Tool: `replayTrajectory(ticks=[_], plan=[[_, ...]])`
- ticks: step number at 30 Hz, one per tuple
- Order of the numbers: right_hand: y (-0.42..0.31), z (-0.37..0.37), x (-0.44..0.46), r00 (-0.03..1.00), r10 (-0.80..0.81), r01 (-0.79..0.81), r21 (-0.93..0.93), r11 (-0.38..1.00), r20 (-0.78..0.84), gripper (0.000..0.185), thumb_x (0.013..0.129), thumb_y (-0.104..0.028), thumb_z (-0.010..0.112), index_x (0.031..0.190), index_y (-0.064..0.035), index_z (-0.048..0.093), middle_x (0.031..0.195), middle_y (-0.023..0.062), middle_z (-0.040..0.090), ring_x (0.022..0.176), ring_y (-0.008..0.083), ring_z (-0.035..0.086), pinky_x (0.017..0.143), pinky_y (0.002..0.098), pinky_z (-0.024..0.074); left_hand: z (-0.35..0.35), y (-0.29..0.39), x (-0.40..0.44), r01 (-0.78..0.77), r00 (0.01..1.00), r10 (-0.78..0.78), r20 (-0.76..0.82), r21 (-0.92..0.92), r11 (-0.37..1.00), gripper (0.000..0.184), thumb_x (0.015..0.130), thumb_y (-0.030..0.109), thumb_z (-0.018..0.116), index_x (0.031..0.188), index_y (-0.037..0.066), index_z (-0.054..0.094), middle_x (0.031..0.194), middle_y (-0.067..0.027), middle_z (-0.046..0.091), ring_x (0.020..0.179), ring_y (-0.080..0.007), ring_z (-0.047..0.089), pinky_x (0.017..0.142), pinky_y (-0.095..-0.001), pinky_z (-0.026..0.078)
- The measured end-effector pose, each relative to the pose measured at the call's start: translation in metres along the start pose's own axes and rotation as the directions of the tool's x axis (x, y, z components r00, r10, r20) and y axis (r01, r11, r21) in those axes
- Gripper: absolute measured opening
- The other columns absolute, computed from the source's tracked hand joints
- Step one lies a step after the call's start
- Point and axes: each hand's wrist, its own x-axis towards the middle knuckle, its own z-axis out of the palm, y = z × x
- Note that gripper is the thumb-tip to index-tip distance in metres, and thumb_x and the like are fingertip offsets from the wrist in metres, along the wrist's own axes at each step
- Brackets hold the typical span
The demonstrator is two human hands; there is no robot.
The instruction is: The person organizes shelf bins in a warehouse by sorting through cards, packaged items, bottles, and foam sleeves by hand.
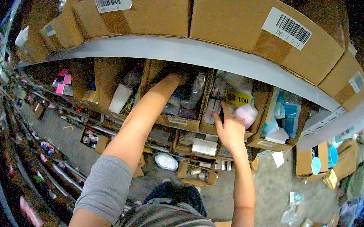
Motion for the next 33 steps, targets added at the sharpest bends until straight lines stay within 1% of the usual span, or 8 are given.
replayTrajectory(ticks=[7, 8, 9, 13, 15, 24, 27, 33], plan=[[0.000, 0.001, -0.001, 1.000, -0.019, 0.019, -0.014, 1.000, -0.010, 0.044, 0.082, -0.035, 0.041, 0.119, -0.0102, 0.039, 0.070, 0.0214, 0.057, 0.066, 0.0371, 0.056, 0.067, 0.0460, 0.0432, 0.006, 0.011, 0.015, 0.044, 0.998, -0.043, 0.041, -0.025, 0.999, 0.036, 0.084, 0.014, 0.036, 0.118, 0.005, 0.039, 0.125, -0.0179, 0.034, 0.115, -0.0316, 0.033, 0.094, -0.0376, 0.029], [-0.003, -0.005, -0.001, 0.992, 0.080, -0.082, 0.016, 0.996, 0.096, 0.042, 0.081, -0.031, 0.044, 0.117, -0.0101, 0.041, 0.090, 0.0240, 0.055, 0.079, 0.0385, 0.054, 0.071, 0.0427, 0.0423, 0.006, 0.011, 0.017, 0.049, 0.998, -0.048, 0.042, -0.025, 0.998, 0.036, 0.083, 0.014, 0.036, 0.118, 0.005, 0.039, 0.125, -0.0180, 0.034, 0.115, -0.0316, 0.033, 0.094, -0.0377, 0.029], [-0.001, -0.004, -0.001, 0.990, 0.078, -0.080, 0.010, 0.997, 0.118, 0.042, 0.081, -0.031, 0.045, 0.117, -0.0097, 0.041, 0.091, 0.0242, 0.055, 0.080, 0.0390, 0.054, 0.071, 0.0434, 0.0421, 0.006, 0.011, 0.017, 0.055, 0.997, -0.054, 0.046, -0.024, 0.998, 0.036, 0.083, 0.014, 0.037, 0.118, 0.005, 0.039, 0.125, -0.0181, 0.035, 0.115, -0.0317, 0.033, 0.094, -0.0377, 0.029], [0.001, -0.002, -0.002, 1.000, 0.012, -0.012, 0.002, 1.000, 0.020, 0.041, 0.082, -0.030, 0.044, 0.117, -0.0097, 0.041, 0.089, 0.0233, 0.055, 0.078, 0.0394, 0.054, 0.071, 0.0430, 0.0425, 0.004, 0.011, 0.019, 0.071, 0.996, -0.069, 0.057, -0.035, 0.997, 0.035, 0.083, 0.013, 0.037, 0.117, 0.005, 0.040, 0.124, -0.0184, 0.036, 0.114, -0.0319, 0.034, 0.093, -0.0378, 0.030], [-0.002, -0.002, -0.003, 1.000, -0.018, 0.018, -0.014, 1.000, 0.000, 0.044, 0.083, -0.036, 0.041, 0.117, -0.0083, 0.040, 0.065, 0.0188, 0.057, 0.061, 0.0351, 0.057, 0.063, 0.0464, 0.0435, 0.003, 0.011, 0.017, 0.070, 0.996, -0.067, 0.054, -0.043, 0.997, 0.035, 0.083, 0.013, 0.037, 0.116, 0.005, 0.041, 0.123, -0.0186, 0.036, 0.114, -0.0320, 0.034, 0.093, -0.0379, 0.030], [0.006, 0.005, -0.001, 0.998, -0.053, 0.052, -0.028, 0.998, -0.038, 0.045, 0.081, -0.036, 0.043, 0.116, -0.0078, 0.041, 0.060, 0.0184, 0.055, 0.055, 0.0340, 0.055, 0.055, 0.0430, 0.0438, -0.005, 0.013, 0.007, 0.094, 0.993, -0.088, 0.083, -0.070, 0.993, 0.033, 0.082, 0.012, 0.038, 0.114, 0.004, 0.043, 0.121, -0.0192, 0.038, 0.113, -0.0324, 0.036, 0.092, -0.0382, 0.031], [-0.003, -0.004, -0.001, 0.999, 0.033, -0.033, 0.013, 0.999, 0.031, 0.040, 0.082, -0.031, 0.044, 0.115, -0.0087, 0.043, 0.073, 0.0225, 0.056, 0.067, 0.0366, 0.055, 0.062, 0.0423, 0.0431, -0.015, 0.016, 0.006, 0.123, 0.988, -0.113, 0.105, -0.092, 0.988, 0.033, 0.081, 0.012, 0.039, 0.113, 0.004, 0.044, 0.121, -0.0195, 0.039, 0.112, -0.0326, 0.036, 0.091, -0.0383, 0.032], [-0.001, -0.002, -0.001, 0.999, 0.030, -0.030, -0.001, 1.000, 0.044, 0.040, 0.081, -0.031, 0.044, 0.115, -0.0099, 0.043, 0.070, 0.0222, 0.056, 0.065, 0.0369, 0.055, 0.062, 0.0426, 0.0431, -0.054, 0.033, -0.004, 0.225, 0.964, -0.198, 0.180, -0.146, 0.963, 0.032, 0.081, 0.011, 0.040, 0.111, 0.004, 0.045, 0.120, -0.0199, 0.040, 0.111, -0.0329, 0.037, 0.091, -0.0385, 0.033]])
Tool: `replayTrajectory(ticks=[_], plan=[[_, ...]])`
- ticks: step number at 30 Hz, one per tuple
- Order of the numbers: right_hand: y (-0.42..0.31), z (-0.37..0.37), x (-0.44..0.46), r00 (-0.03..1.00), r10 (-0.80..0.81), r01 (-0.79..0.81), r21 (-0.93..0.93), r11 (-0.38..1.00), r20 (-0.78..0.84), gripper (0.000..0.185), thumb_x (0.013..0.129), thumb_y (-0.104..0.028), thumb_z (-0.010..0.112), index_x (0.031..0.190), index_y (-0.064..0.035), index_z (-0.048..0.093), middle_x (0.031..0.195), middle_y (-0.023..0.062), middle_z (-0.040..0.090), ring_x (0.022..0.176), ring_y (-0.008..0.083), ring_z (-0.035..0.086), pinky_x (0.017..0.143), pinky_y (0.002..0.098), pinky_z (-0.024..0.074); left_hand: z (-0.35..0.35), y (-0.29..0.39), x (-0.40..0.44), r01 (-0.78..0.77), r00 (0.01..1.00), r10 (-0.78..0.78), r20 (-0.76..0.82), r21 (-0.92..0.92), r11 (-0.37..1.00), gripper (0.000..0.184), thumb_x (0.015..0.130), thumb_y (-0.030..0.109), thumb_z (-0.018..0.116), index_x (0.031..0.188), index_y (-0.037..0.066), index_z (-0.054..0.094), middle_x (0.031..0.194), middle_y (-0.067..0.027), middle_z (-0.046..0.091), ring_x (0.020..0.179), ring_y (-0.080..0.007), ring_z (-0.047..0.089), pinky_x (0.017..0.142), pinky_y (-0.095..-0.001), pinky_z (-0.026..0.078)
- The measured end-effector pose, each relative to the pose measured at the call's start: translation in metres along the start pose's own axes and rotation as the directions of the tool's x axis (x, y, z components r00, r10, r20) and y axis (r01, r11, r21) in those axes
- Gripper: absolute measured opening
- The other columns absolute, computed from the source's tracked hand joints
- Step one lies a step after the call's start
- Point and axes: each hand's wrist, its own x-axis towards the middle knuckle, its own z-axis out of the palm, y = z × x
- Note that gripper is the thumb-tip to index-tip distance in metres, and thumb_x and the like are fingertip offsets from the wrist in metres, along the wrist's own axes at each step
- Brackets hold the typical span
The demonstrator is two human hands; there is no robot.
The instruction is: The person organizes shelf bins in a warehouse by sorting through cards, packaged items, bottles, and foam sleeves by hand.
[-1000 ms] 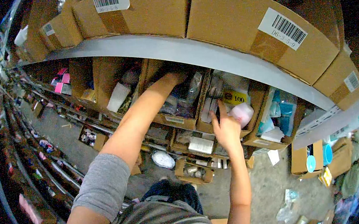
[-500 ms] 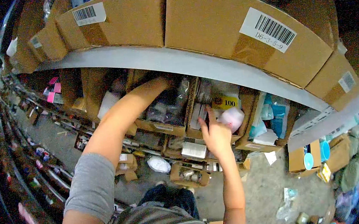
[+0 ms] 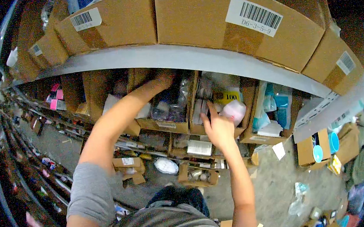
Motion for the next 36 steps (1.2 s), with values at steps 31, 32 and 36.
replayTrajectory(ticks=[31, 32, 36], plan=[[0.015, -0.039, 0.004, 0.990, 0.020, 0.072, 0.617, 0.783, -0.141, 0.027, 0.078, -0.006, 0.047, 0.103, 0.0045, 0.048, 0.093, 0.0141, 0.055, 0.077, 0.0162, 0.054, 0.069, 0.0272, 0.0439, 0.001, 0.152, -0.155, -0.320, 0.907, 0.274, -0.318, -0.102, 0.942, 0.022, 0.074, 0.004, 0.056, 0.095, -0.001, 0.053, 0.059, -0.0149, 0.055, 0.051, -0.0260, 0.055, 0.047, -0.0340, 0.044], [0.020, -0.035, 0.008, 0.990, 0.021, 0.072, 0.617, 0.783, -0.142, 0.027, 0.078, -0.006, 0.047, 0.103, 0.0045, 0.048, 0.093, 0.0141, 0.055, 0.077, 0.0162, 0.054, 0.069, 0.0272, 0.0439, 0.004, 0.152, -0.154, -0.323, 0.906, 0.278, -0.320, -0.098, 0.941, 0.022, 0.074, 0.005, 0.055, 0.096, -0.001, 0.052, 0.059, -0.0150, 0.054, 0.051, -0.0264, 0.055, 0.048, -0.0343, 0.044], [0.022, -0.036, 0.024, 0.992, 0.008, 0.064, 0.547, 0.835, -0.128, 0.030, 0.073, -0.005, 0.045, 0.101, 0.0043, 0.050, 0.096, 0.0191, 0.055, 0.086, 0.0272, 0.055, 0.076, 0.0308, 0.0414, 0.009, 0.155, -0.148, -0.310, 0.912, 0.265, -0.312, -0.105, 0.945, 0.024, 0.076, 0.008, 0.055, 0.097, -0.001, 0.050, 0.058, -0.0147, 0.054, 0.052, -0.0266, 0.055, 0.048, -0.0343, 0.045]])
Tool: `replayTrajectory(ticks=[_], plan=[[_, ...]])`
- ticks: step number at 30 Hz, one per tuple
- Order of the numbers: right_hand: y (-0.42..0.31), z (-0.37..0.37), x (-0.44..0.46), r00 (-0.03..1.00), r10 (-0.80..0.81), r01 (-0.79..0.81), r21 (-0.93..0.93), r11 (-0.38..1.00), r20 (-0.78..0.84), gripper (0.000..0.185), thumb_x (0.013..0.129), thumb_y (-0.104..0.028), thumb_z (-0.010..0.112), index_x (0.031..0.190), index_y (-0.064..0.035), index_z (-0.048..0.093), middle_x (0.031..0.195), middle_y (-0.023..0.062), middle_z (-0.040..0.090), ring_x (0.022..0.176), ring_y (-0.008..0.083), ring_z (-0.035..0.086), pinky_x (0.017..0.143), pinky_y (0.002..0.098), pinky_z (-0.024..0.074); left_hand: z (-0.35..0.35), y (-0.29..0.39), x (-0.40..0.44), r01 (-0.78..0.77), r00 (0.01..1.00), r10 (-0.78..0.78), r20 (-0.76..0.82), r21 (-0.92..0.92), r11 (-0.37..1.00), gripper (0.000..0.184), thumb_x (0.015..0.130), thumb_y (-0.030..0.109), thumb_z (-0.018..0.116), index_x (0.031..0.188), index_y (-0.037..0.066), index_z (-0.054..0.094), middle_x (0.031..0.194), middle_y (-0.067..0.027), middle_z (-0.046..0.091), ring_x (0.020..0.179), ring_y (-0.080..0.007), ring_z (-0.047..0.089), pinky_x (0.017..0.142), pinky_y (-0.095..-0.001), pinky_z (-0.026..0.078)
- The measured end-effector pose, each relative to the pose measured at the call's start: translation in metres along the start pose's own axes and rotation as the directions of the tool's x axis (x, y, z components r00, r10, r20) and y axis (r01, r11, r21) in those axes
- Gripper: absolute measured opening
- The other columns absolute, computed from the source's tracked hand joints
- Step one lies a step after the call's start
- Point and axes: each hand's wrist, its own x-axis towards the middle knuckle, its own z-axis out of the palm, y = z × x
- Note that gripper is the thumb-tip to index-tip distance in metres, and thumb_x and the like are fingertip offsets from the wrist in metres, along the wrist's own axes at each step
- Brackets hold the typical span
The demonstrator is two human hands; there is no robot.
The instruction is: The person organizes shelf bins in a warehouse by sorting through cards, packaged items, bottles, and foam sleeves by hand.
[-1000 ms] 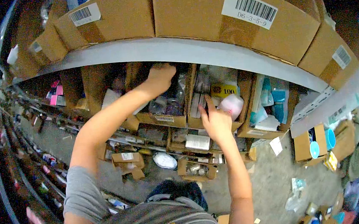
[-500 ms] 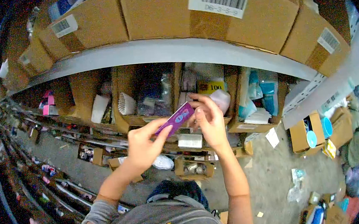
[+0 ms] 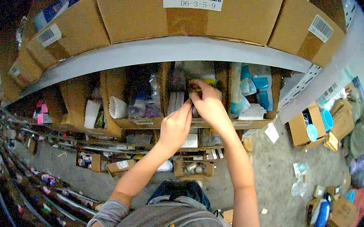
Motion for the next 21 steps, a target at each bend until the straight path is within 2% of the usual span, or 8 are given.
replayTrajectory(ticks=[4, 7, 10, 12, 14, 15, 18, 21], plan=[[0.004, -0.001, 0.025, 0.965, 0.071, -0.008, -0.242, 0.970, 0.252, 0.033, 0.069, -0.004, 0.045, 0.102, 0.0045, 0.049, 0.097, 0.0229, 0.054, 0.091, 0.0363, 0.051, 0.081, 0.0350, 0.0391, 0.005, 0.006, 0.003, 0.006, 1.000, -0.005, -0.008, 0.084, 0.996, 0.018, 0.077, 0.014, 0.053, 0.089, 0.000, 0.050, 0.063, -0.0121, 0.055, 0.054, -0.0262, 0.056, 0.048, -0.0334, 0.046], [-0.001, 0.009, 0.032, 0.956, 0.074, 0.097, -0.543, 0.834, 0.284, 0.040, 0.069, -0.001, 0.045, 0.109, 0.0043, 0.044, 0.095, 0.0248, 0.053, 0.092, 0.0398, 0.049, 0.082, 0.0387, 0.0396, 0.001, 0.001, 0.005, 0.014, 0.977, -0.057, 0.204, 0.205, 0.979, 0.008, 0.073, 0.010, 0.053, 0.072, 0.002, 0.049, 0.064, -0.0106, 0.057, 0.056, -0.0249, 0.058, 0.047, -0.0334, 0.047], [-0.006, 0.020, 0.043, 0.947, 0.090, 0.137, -0.639, 0.757, 0.308, 0.042, 0.069, -0.001, 0.046, 0.110, 0.0059, 0.041, 0.094, 0.0269, 0.052, 0.092, 0.0415, 0.048, 0.081, 0.0407, 0.0399, -0.009, -0.004, 0.014, -0.004, 0.921, -0.112, 0.372, 0.299, 0.954, 0.003, 0.067, 0.005, 0.052, 0.068, 0.002, 0.051, 0.061, -0.0111, 0.057, 0.055, -0.0255, 0.059, 0.047, -0.0337, 0.047], [0.001, 0.030, 0.044, 0.947, 0.059, 0.176, -0.661, 0.730, 0.317, 0.042, 0.069, -0.001, 0.047, 0.110, 0.0076, 0.040, 0.094, 0.0283, 0.052, 0.091, 0.0415, 0.048, 0.080, 0.0414, 0.0402, -0.007, -0.009, 0.013, 0.000, 0.938, -0.100, 0.332, 0.289, 0.957, 0.002, 0.063, 0.003, 0.051, 0.065, 0.002, 0.052, 0.058, -0.0116, 0.056, 0.053, -0.0268, 0.059, 0.047, -0.0335, 0.047], [-0.001, 0.038, 0.041, 0.947, 0.221, -0.046, -0.587, 0.809, 0.232, 0.046, 0.069, -0.001, 0.049, 0.113, 0.0066, 0.038, 0.096, 0.0293, 0.051, 0.090, 0.0412, 0.049, 0.079, 0.0414, 0.0409, -0.007, -0.014, 0.012, -0.024, 0.913, -0.088, 0.397, 0.267, 0.963, 0.003, 0.064, 0.005, 0.051, 0.067, 0.003, 0.052, 0.059, -0.0113, 0.056, 0.056, -0.0258, 0.059, 0.048, -0.0330, 0.047], [0.004, 0.041, 0.038, 0.984, 0.126, -0.039, -0.543, 0.839, 0.123, 0.051, 0.068, 0.000, 0.051, 0.116, 0.0049, 0.036, 0.093, 0.0286, 0.053, 0.089, 0.0391, 0.052, 0.078, 0.0400, 0.0421, -0.010, -0.013, 0.011, -0.019, 0.916, -0.090, 0.391, 0.266, 0.964, 0.003, 0.064, 0.005, 0.051, 0.067, 0.003, 0.052, 0.059, -0.0113, 0.056, 0.056, -0.0258, 0.059, 0.048, -0.0330, 0.047], [0.008, 0.027, 0.028, 0.962, 0.107, 0.025, -0.472, 0.881, 0.251, 0.056, 0.066, 0.001, 0.054, 0.118, 0.0028, 0.035, 0.088, 0.0271, 0.055, 0.086, 0.0366, 0.054, 0.075, 0.0378, 0.0440, -0.023, -0.008, 0.005, -0.073, 0.936, -0.031, 0.350, 0.279, 0.957, 0.005, 0.067, 0.008, 0.053, 0.070, 0.004, 0.053, 0.062, -0.0099, 0.055, 0.061, -0.0229, 0.058, 0.050, -0.0316, 0.047], [0.010, 0.029, 0.026, 0.946, 0.155, 0.016, -0.523, 0.852, 0.283, 0.055, 0.065, 0.001, 0.056, 0.116, 0.0026, 0.037, 0.084, 0.0225, 0.058, 0.080, 0.0351, 0.056, 0.071, 0.0360, 0.0458, -0.040, -0.005, -0.002, -0.174, 0.947, 0.129, 0.294, 0.134, 0.976, 0.012, 0.072, 0.015, 0.057, 0.077, 0.004, 0.056, 0.067, -0.0070, 0.056, 0.068, -0.0192, 0.057, 0.053, -0.0284, 0.047]])
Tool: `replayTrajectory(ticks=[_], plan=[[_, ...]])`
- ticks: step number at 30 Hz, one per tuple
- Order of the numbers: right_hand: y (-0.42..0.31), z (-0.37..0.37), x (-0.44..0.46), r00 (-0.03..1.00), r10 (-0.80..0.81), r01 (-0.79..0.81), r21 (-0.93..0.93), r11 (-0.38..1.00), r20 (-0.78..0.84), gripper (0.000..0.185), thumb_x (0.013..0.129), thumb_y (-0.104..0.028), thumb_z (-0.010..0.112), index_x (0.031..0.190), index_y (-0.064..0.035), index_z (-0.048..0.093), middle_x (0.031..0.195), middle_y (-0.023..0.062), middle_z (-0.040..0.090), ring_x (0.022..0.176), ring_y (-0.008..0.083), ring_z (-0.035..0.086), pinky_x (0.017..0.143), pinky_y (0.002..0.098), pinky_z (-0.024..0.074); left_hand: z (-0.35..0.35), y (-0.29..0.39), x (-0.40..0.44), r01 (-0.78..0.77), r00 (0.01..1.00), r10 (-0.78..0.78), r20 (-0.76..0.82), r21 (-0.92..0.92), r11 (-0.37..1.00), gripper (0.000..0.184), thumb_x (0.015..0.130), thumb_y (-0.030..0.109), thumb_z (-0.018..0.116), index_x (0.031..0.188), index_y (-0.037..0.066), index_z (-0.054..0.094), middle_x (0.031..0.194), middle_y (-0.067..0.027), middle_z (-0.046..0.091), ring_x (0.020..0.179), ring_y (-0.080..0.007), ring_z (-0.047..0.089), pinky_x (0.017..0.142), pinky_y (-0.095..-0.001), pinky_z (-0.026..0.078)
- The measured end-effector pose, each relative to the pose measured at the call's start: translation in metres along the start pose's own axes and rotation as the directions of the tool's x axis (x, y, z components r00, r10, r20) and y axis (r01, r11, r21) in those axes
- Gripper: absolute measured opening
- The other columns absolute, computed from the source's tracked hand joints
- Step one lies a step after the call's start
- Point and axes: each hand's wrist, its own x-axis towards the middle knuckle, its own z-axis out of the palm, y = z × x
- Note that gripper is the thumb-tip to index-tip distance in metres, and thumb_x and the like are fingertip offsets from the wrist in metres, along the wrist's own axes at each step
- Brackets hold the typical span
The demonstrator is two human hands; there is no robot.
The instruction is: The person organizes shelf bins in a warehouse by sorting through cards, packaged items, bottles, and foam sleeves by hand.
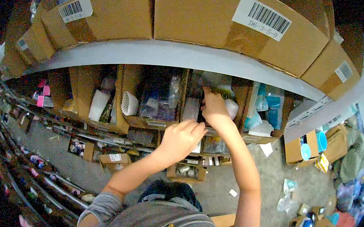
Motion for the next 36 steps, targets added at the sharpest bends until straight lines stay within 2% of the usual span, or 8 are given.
replayTrajectory(ticks=[5, 7, 17, 20, 21, 23, 27, 36], plan=[[-0.022, 0.003, -0.011, 0.992, 0.124, -0.113, -0.247, 0.962, 0.028, 0.049, 0.066, 0.000, 0.057, 0.112, 0.0016, 0.040, 0.084, 0.0206, 0.058, 0.079, 0.0355, 0.056, 0.070, 0.0374, 0.0455, -0.020, -0.009, -0.025, -0.107, 0.968, 0.090, -0.233, -0.063, 0.992, 0.018, 0.066, 0.015, 0.064, 0.079, 0.003, 0.060, 0.079, -0.0056, 0.060, 0.077, -0.0170, 0.059, 0.056, -0.0243, 0.048], [-0.012, 0.007, -0.014, 0.978, 0.026, -0.035, -0.041, 0.999, -0.206, 0.047, 0.068, -0.001, 0.057, 0.112, -0.0022, 0.041, 0.086, 0.0216, 0.057, 0.080, 0.0362, 0.055, 0.071, 0.0394, 0.0444, -0.031, -0.019, -0.036, -0.065, 0.951, 0.060, -0.303, -0.008, 0.998, 0.016, 0.067, 0.013, 0.064, 0.078, 0.003, 0.060, 0.078, -0.0060, 0.061, 0.077, -0.0173, 0.059, 0.056, -0.0239, 0.048], [-0.003, 0.012, -0.041, 0.930, -0.172, 0.195, 0.038, 0.980, -0.323, 0.035, 0.069, -0.002, 0.057, 0.103, -0.0041, 0.049, 0.084, 0.0211, 0.056, 0.079, 0.0351, 0.053, 0.067, 0.0392, 0.0432, -0.046, -0.057, -0.059, 0.167, 0.922, -0.174, -0.345, -0.049, 0.985, 0.011, 0.068, 0.006, 0.061, 0.078, 0.001, 0.058, 0.072, -0.0089, 0.060, 0.077, -0.0213, 0.059, 0.061, -0.0283, 0.048], [-0.006, -0.009, -0.063, 0.658, 0.090, 0.154, 0.250, 0.956, -0.748, 0.016, 0.072, -0.001, 0.055, 0.088, -0.0004, 0.057, 0.083, 0.0152, 0.057, 0.076, 0.0272, 0.055, 0.069, 0.0304, 0.0429, -0.054, -0.054, -0.060, 0.159, 0.927, -0.177, -0.331, -0.081, 0.984, 0.011, 0.067, 0.003, 0.061, 0.078, 0.000, 0.059, 0.073, -0.0096, 0.060, 0.078, -0.0226, 0.059, 0.064, -0.0293, 0.048], [-0.001, -0.018, -0.068, 0.509, -0.027, 0.161, 0.065, 0.985, -0.860, 0.017, 0.072, -0.001, 0.054, 0.089, 0.0005, 0.056, 0.085, 0.0140, 0.057, 0.079, 0.0253, 0.055, 0.070, 0.0300, 0.0424, -0.055, -0.053, -0.060, 0.168, 0.924, -0.188, -0.334, -0.088, 0.982, 0.011, 0.067, 0.002, 0.061, 0.078, 0.000, 0.059, 0.074, -0.0097, 0.060, 0.078, -0.0229, 0.059, 0.064, -0.0295, 0.048], [0.007, -0.025, -0.076, 0.590, 0.057, 0.136, 0.168, 0.976, -0.806, 0.024, 0.071, 0.001, 0.053, 0.096, 0.0003, 0.054, 0.094, 0.0155, 0.054, 0.089, 0.0276, 0.051, 0.076, 0.0330, 0.0397, -0.052, -0.048, -0.059, 0.164, 0.931, -0.194, -0.309, -0.121, 0.979, 0.011, 0.067, 0.000, 0.061, 0.077, 0.000, 0.059, 0.075, -0.0100, 0.060, 0.078, -0.0234, 0.059, 0.065, -0.0294, 0.048], [0.017, -0.014, -0.076, 0.757, -0.154, 0.101, -0.120, 0.988, -0.635, 0.044, 0.070, -0.003, 0.055, 0.112, 0.0004, 0.041, 0.113, 0.0177, 0.044, 0.110, 0.0352, 0.035, 0.093, 0.0412, 0.0285, -0.041, -0.035, -0.054, 0.102, 0.957, -0.154, -0.245, -0.212, 0.972, 0.013, 0.067, 0.001, 0.060, 0.079, 0.000, 0.059, 0.076, -0.0096, 0.060, 0.080, -0.0233, 0.059, 0.066, -0.0295, 0.048], [0.008, -0.018, -0.071, 0.863, -0.105, -0.052, -0.293, 0.955, -0.494, 0.049, 0.064, -0.012, 0.063, 0.109, -0.0027, 0.046, 0.104, 0.0167, 0.048, 0.104, 0.0356, 0.038, 0.085, 0.0399, 0.0349, -0.038, -0.023, -0.056, 0.071, 0.982, -0.114, -0.153, -0.264, 0.962, 0.013, 0.067, 0.000, 0.060, 0.080, 0.000, 0.059, 0.079, -0.0109, 0.060, 0.083, -0.0255, 0.058, 0.070, -0.0315, 0.047]])
